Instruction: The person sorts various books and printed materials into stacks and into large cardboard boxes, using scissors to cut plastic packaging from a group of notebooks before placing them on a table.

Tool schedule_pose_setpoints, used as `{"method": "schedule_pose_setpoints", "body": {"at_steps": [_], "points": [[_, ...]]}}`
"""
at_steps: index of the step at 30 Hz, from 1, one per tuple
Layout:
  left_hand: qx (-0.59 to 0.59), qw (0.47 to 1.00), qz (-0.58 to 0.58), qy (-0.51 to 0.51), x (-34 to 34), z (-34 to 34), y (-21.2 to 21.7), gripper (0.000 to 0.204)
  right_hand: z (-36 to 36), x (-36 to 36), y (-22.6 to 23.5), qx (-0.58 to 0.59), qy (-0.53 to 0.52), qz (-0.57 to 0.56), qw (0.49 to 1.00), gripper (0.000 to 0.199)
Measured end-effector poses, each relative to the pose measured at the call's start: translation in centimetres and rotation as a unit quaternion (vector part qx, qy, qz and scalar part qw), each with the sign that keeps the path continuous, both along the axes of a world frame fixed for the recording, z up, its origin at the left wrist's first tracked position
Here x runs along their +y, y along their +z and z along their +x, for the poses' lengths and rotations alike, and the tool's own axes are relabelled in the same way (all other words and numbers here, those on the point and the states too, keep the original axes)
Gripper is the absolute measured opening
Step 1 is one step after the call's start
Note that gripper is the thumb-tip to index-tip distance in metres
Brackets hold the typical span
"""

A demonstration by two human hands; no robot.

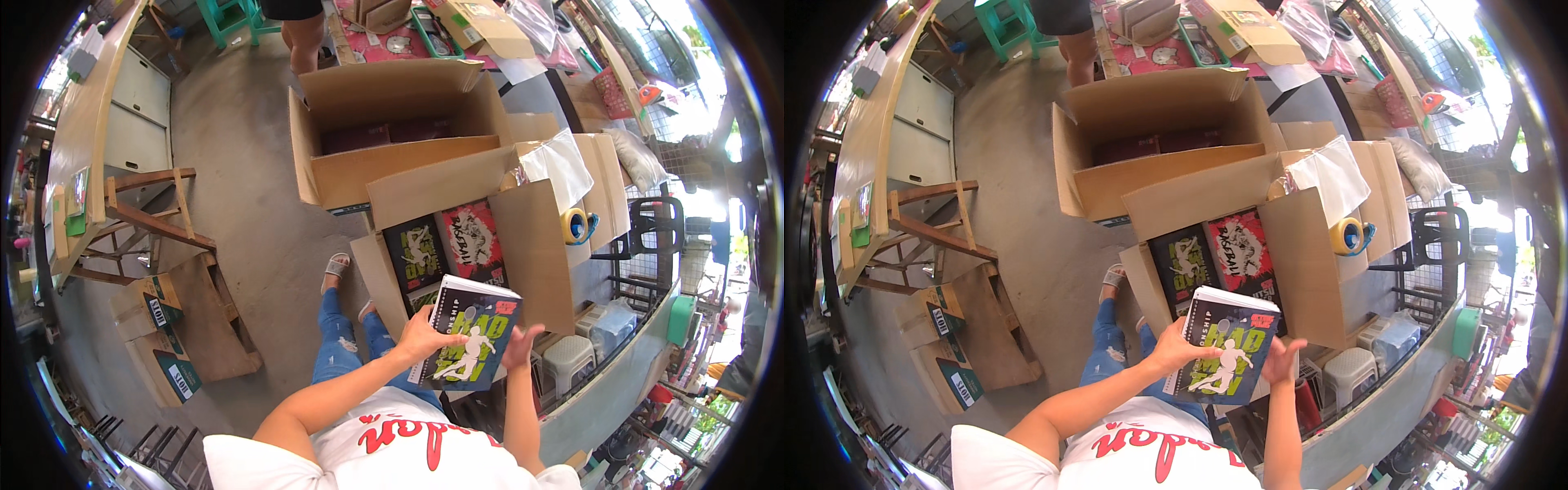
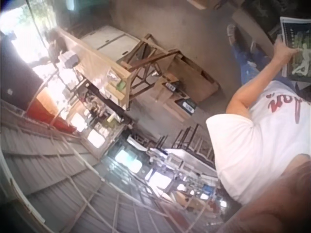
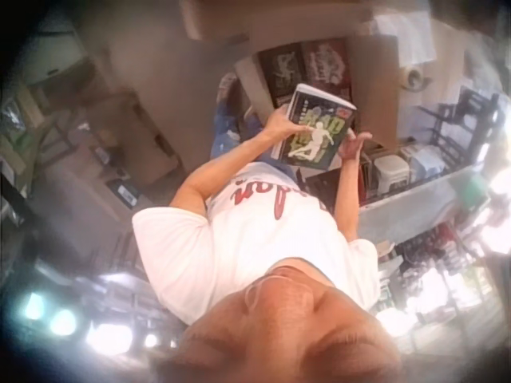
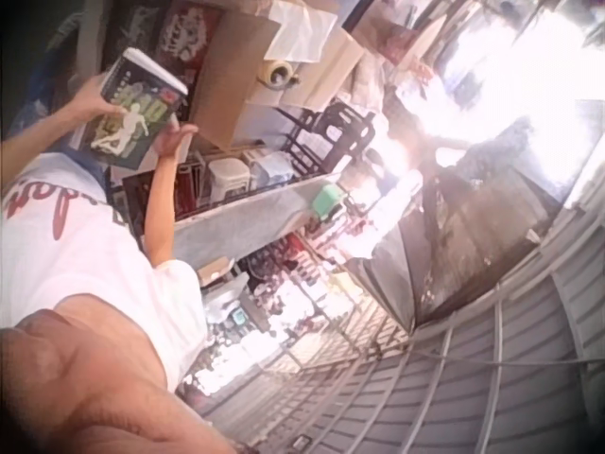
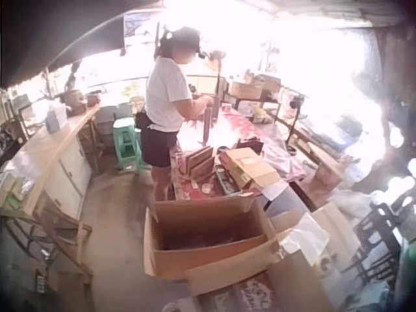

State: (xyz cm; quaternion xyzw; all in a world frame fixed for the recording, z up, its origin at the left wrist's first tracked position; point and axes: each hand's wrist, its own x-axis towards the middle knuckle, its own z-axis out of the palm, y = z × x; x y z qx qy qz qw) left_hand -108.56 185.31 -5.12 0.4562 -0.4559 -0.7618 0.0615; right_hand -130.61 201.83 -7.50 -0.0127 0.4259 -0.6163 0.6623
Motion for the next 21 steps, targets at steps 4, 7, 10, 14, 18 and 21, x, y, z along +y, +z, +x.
{"method": "schedule_pose_setpoints", "body": {"at_steps": [4, 7, 10, 14, 18, 21], "points": [[-0.024, 0.996, 0.044, -0.077, 2.4, -1.4, -3.6, 0.082, 4.1, 5.5, 1.5, 0.058, -0.027, 0.073, 0.995, 0.108], [-0.108, 0.976, -0.056, -0.179, 3.1, -2.9, -2.6, 0.096, 5.3, 8.9, 0.4, 0.051, -0.064, 0.116, 0.99, 0.102], [-0.115, 0.966, -0.088, -0.213, 3.3, -4.9, -2.3, 0.107, 5.7, 9.4, -0.5, 0.055, -0.116, 0.14, 0.982, 0.098], [-0.158, 0.946, -0.148, -0.242, 2.1, -7.9, 0.2, 0.114, 4.3, 9.2, -2.2, -0.07, -0.177, 0.099, 0.977, 0.079], [0.103, 0.97, 0.112, -0.192, -1.9, -7.6, -1.0, 0.076, 3.5, 6.3, -3.1, -0.069, -0.252, 0.057, 0.964, 0.079], [0.202, 0.932, 0.259, -0.156, -2.3, -7.2, -3.0, 0.065, 2.8, 5.2, -3.4, -0.015, -0.27, 0.057, 0.961, 0.084]]}}
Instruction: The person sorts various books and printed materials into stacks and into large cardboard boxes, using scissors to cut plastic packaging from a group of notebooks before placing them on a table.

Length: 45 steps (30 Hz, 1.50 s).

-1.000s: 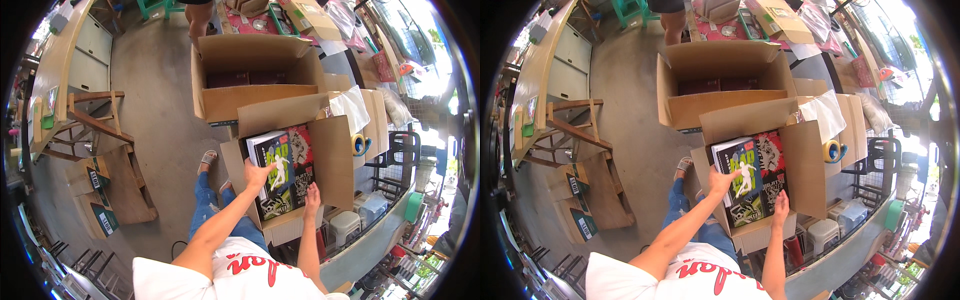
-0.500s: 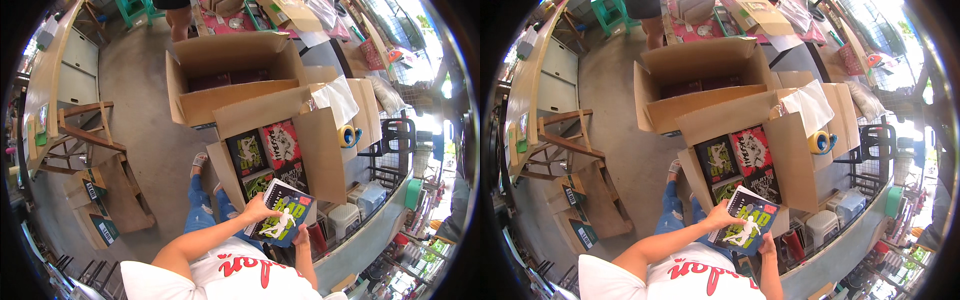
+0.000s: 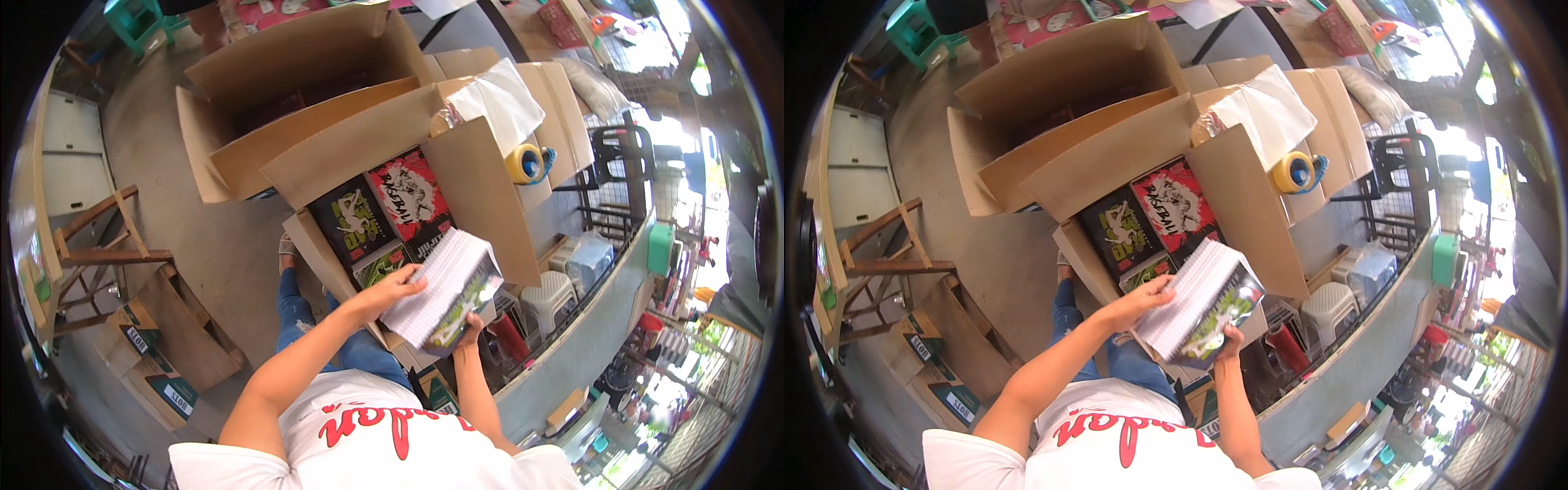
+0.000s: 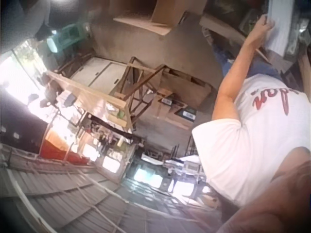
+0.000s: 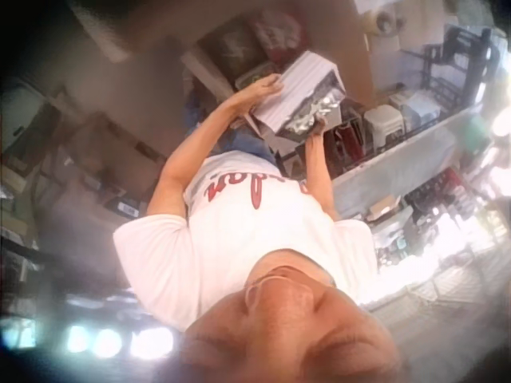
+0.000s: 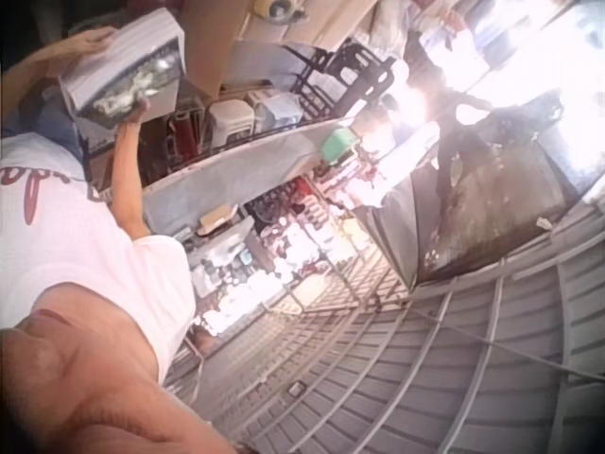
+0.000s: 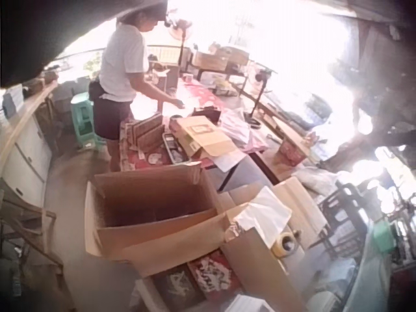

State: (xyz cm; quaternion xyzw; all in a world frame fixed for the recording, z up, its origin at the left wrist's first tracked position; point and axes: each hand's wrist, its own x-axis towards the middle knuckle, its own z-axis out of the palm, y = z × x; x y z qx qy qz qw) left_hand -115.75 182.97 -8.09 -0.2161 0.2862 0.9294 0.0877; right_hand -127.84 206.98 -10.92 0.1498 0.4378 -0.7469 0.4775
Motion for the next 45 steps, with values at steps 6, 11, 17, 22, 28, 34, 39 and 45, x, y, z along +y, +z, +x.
{"method": "schedule_pose_setpoints", "body": {"at_steps": [6, 11, 17, 22, 28, 34, 39, 45], "points": [[-0.036, 0.998, 0.018, -0.043, -3.8, -0.4, -2.8, 0.079, -1.2, -2.3, -0.9, -0.018, 0.056, 0.098, 0.993, 0.066], [-0.047, 0.951, -0.303, -0.04, -1.2, 0.4, -2.5, 0.091, -0.7, -0.2, -0.3, -0.055, 0.031, -0.011, 0.998, 0.07], [-0.132, 0.931, -0.333, -0.064, 1.1, 1.4, 0.3, 0.098, 0.2, 0.5, 0.7, -0.088, 0.021, 0.019, 0.996, 0.071], [0.027, 0.975, -0.215, -0.056, 1.3, 1.3, -0.1, 0.087, 1.3, 2.0, -1.0, -0.025, -0.012, -0.034, 0.999, 0.075], [-0.487, 0.829, -0.071, 0.264, -4.3, -2.1, -17.0, 0.074, 2.8, 1.1, -0.2, 0.039, -0.027, -0.097, 0.994, 0.085], [-0.339, 0.789, -0.141, 0.492, -3.5, -0.5, -27.5, 0.064, 4.6, 2.2, -0.6, 0.035, -0.039, -0.074, 0.996, 0.084], [-0.254, 0.833, 0.083, 0.484, -3.7, -0.3, -30.6, 0.058, 4.9, 2.2, -0.8, 0.035, -0.053, -0.061, 0.996, 0.083], [-0.291, 0.833, -0.005, 0.472, -2.1, -0.1, -32.5, 0.07, 5.3, 2.2, -0.4, 0.035, -0.056, -0.058, 0.996, 0.083]]}}
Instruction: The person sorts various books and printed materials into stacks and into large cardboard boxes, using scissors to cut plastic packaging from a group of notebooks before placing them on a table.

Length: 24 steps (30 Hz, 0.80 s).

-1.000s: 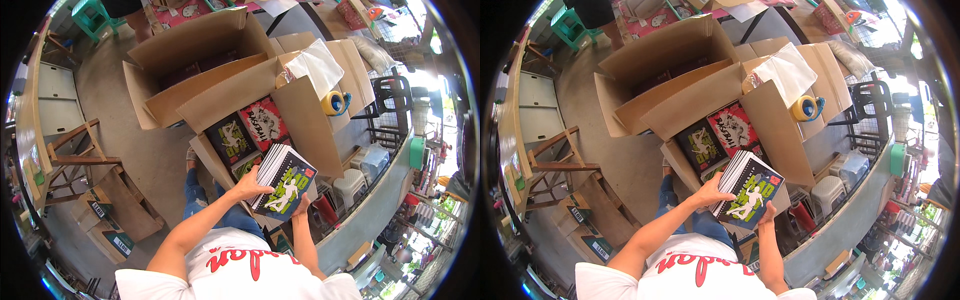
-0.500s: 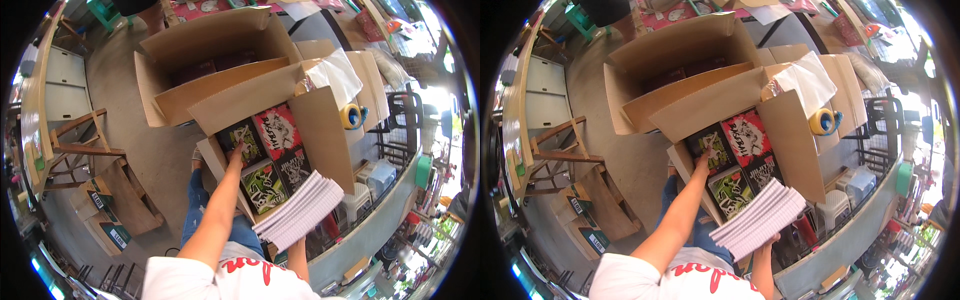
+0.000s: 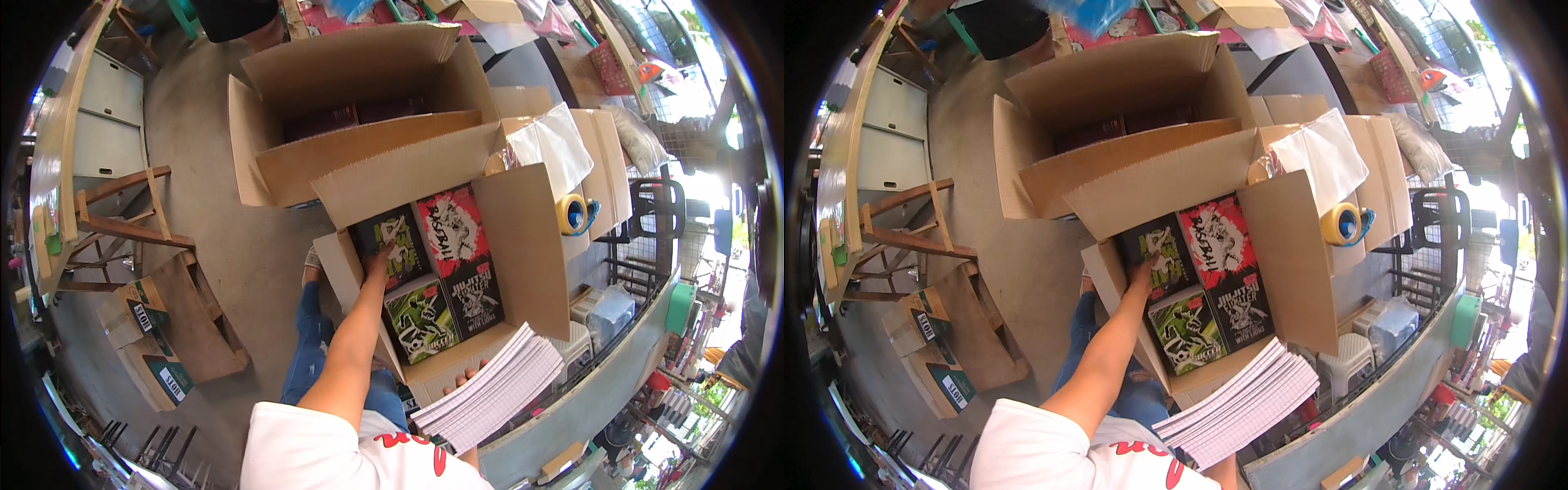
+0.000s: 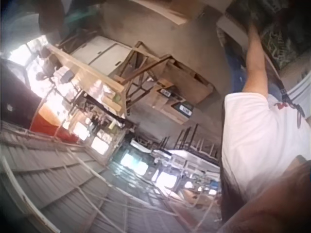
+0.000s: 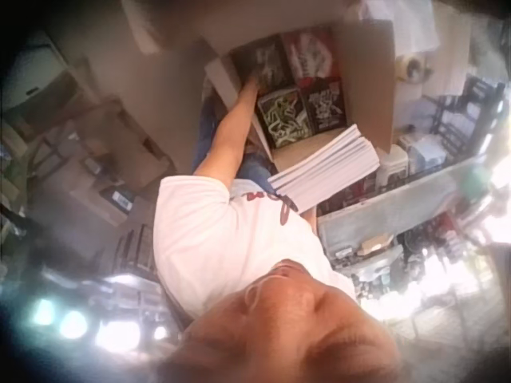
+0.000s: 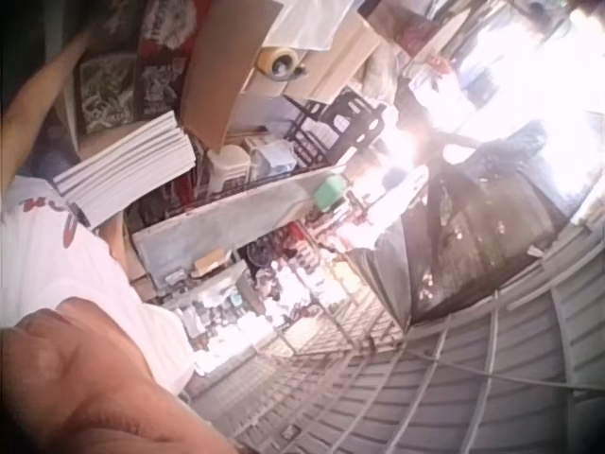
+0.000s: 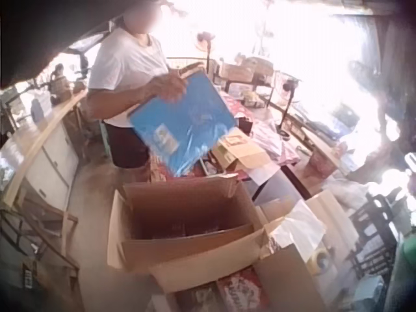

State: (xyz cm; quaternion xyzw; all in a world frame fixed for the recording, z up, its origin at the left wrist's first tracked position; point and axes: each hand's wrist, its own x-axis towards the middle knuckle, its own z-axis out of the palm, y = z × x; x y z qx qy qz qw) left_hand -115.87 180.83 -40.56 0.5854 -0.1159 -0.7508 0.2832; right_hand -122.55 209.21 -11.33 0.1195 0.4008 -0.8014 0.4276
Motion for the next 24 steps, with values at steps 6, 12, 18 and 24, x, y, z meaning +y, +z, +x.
{"method": "schedule_pose_setpoints", "body": {"at_steps": [6, 12, 18, 24], "points": [[-0.03, 0.982, 0.125, -0.136, 0.4, -1.7, 2.6, 0.091, 1.0, 0.8, 0.7, 0.016, -0.069, 0.021, 0.997, 0.082], [-0.142, 0.989, 0.021, -0.027, -0.3, -0.1, -1.7, 0.047, 0.4, -2.8, 2.9, 0.005, -0.075, -0.002, 0.997, 0.081], [0.004, 0.999, 0.028, -0.039, 0.0, -0.3, 0.8, 0.061, 0.3, -0.5, 1.6, 0.016, -0.112, 0.113, 0.987, 0.069], [-0.024, 0.999, 0.015, -0.021, 0.3, 0.6, -4.0, 0.061, -0.2, -2.8, 2.7, -0.019, -0.118, 0.091, 0.989, 0.06]]}}
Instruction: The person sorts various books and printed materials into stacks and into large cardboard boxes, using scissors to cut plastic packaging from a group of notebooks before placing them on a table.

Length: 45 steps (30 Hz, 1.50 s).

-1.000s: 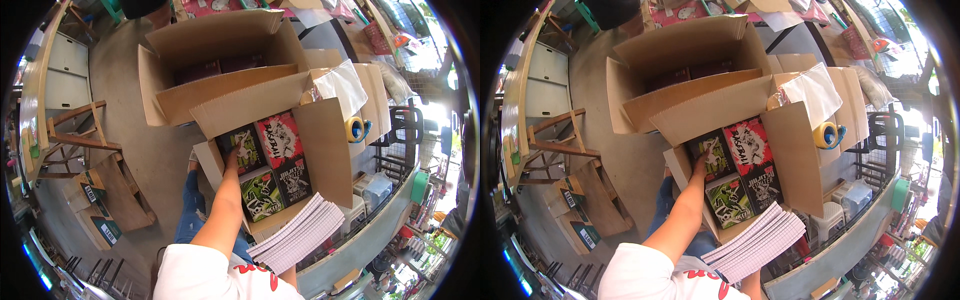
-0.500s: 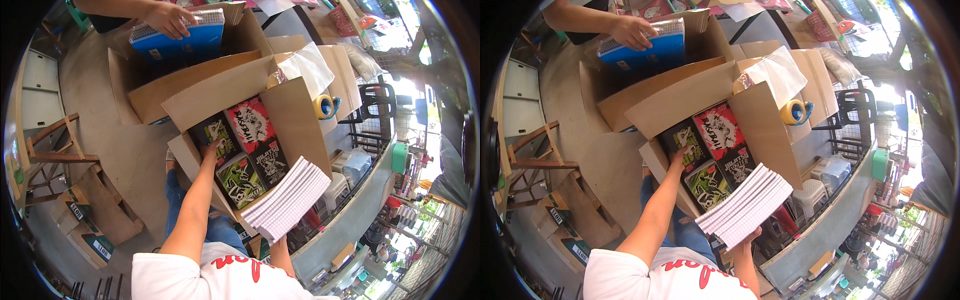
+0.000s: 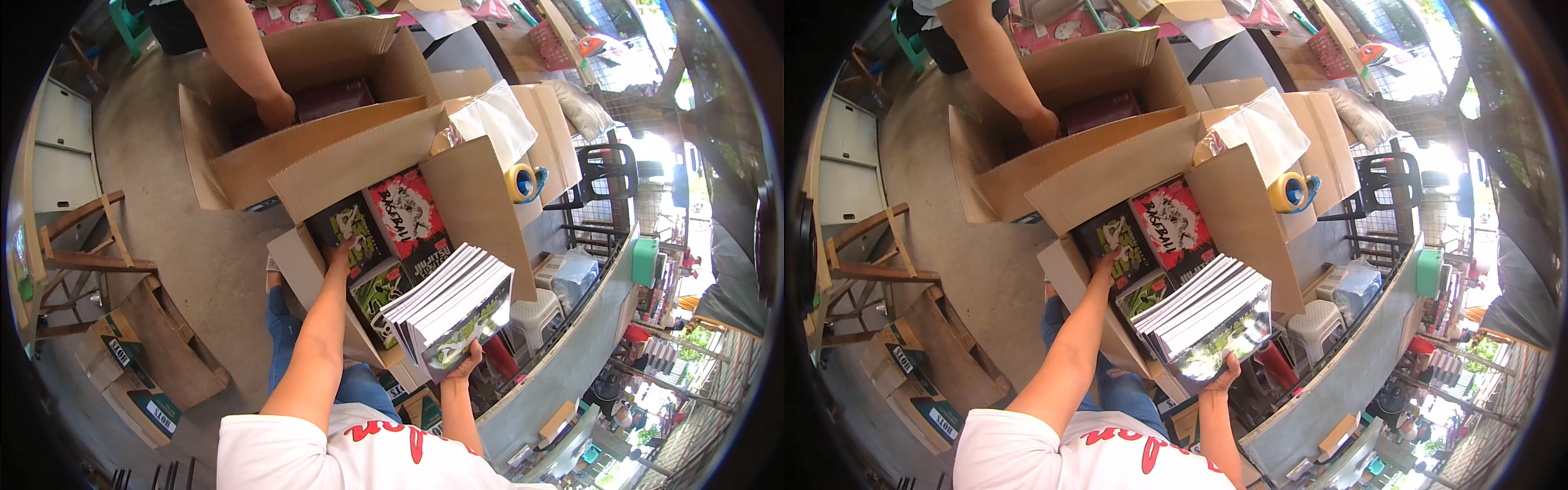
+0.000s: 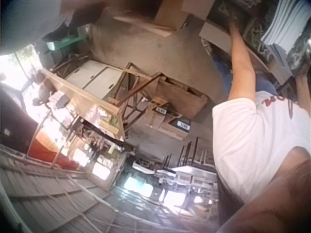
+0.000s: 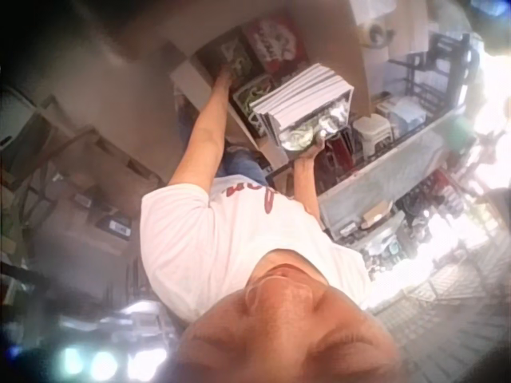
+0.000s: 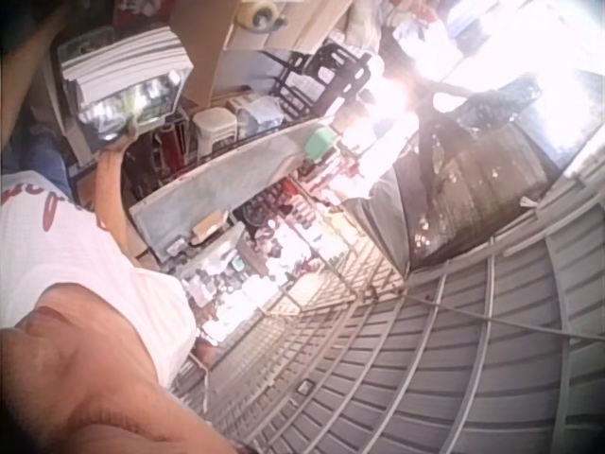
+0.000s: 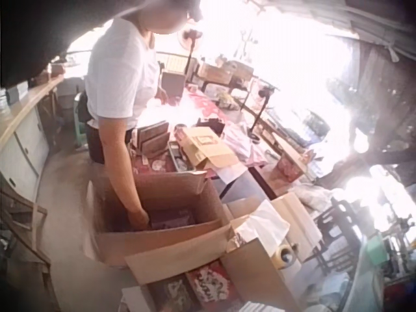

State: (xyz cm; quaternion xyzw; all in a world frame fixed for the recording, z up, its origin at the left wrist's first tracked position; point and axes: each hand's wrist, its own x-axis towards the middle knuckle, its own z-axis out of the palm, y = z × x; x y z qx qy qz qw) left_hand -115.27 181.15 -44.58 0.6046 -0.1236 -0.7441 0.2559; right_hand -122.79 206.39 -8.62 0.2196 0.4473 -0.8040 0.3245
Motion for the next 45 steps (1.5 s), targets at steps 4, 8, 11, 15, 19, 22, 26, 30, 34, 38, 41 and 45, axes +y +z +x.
{"method": "schedule_pose_setpoints", "body": {"at_steps": [4, 8, 11, 15, 19, 22, 26, 30, 34, 38, 41, 45], "points": [[0.004, 0.999, -0.032, -0.002, 0.4, -0.7, 0.9, 0.043, -0.1, 1.9, -1.4, -0.015, 0.014, -0.009, 1.0, 0.056], [0.07, 0.997, 0.045, -0.006, -0.9, 0.1, 3.8, 0.061, -0.2, -0.9, -0.1, 0.006, 0.039, 0.013, 0.999, 0.055], [-0.004, 0.996, 0.02, -0.088, 0.0, -3.4, 14.4, 0.06, 0.0, 0.3, -0.4, 0.005, 0.007, 0.022, 1.0, 0.056], [0.217, 0.89, -0.064, -0.395, 0.0, -2.9, 29.2, 0.111, -1.4, 1.1, -0.7, -0.013, 0.022, -0.005, 1.0, 0.066], [0.288, 0.778, 0.017, -0.558, -0.6, -1.8, 35.8, 0.046, -2.0, -0.3, 0.7, -0.036, 0.04, -0.021, 0.998, 0.068], [0.273, 0.797, -0.056, -0.535, 0.0, -0.9, 36.5, 0.054, -2.3, 0.2, 1.0, -0.029, 0.04, -0.015, 0.999, 0.067], [0.305, 0.808, -0.071, -0.499, -0.2, -0.1, 36.7, 0.063, -2.8, 1.7, 0.2, -0.047, 0.05, -0.034, 0.997, 0.066], [0.316, 0.784, -0.063, -0.53, -0.5, -0.2, 37.6, 0.063, -2.6, 2.7, 0.2, -0.04, 0.034, -0.058, 0.997, 0.068], [0.301, 0.778, -0.083, -0.545, -0.3, 0.0, 37.9, 0.056, -2.5, 3.1, 1.2, -0.035, 0.048, -0.037, 0.998, 0.07], [0.296, 0.796, -0.064, -0.524, 0.4, 0.5, 37.4, 0.053, -2.3, 3.3, 2.3, -0.049, 0.058, -0.024, 0.997, 0.065], [0.289, 0.806, -0.054, -0.513, 0.6, 1.1, 36.7, 0.053, -1.8, 3.4, 2.2, -0.058, 0.058, -0.031, 0.996, 0.064], [0.277, 0.813, -0.058, -0.509, 0.5, 1.6, 36.8, 0.051, -1.0, 3.3, 2.2, -0.079, 0.044, -0.04, 0.995, 0.063]]}}
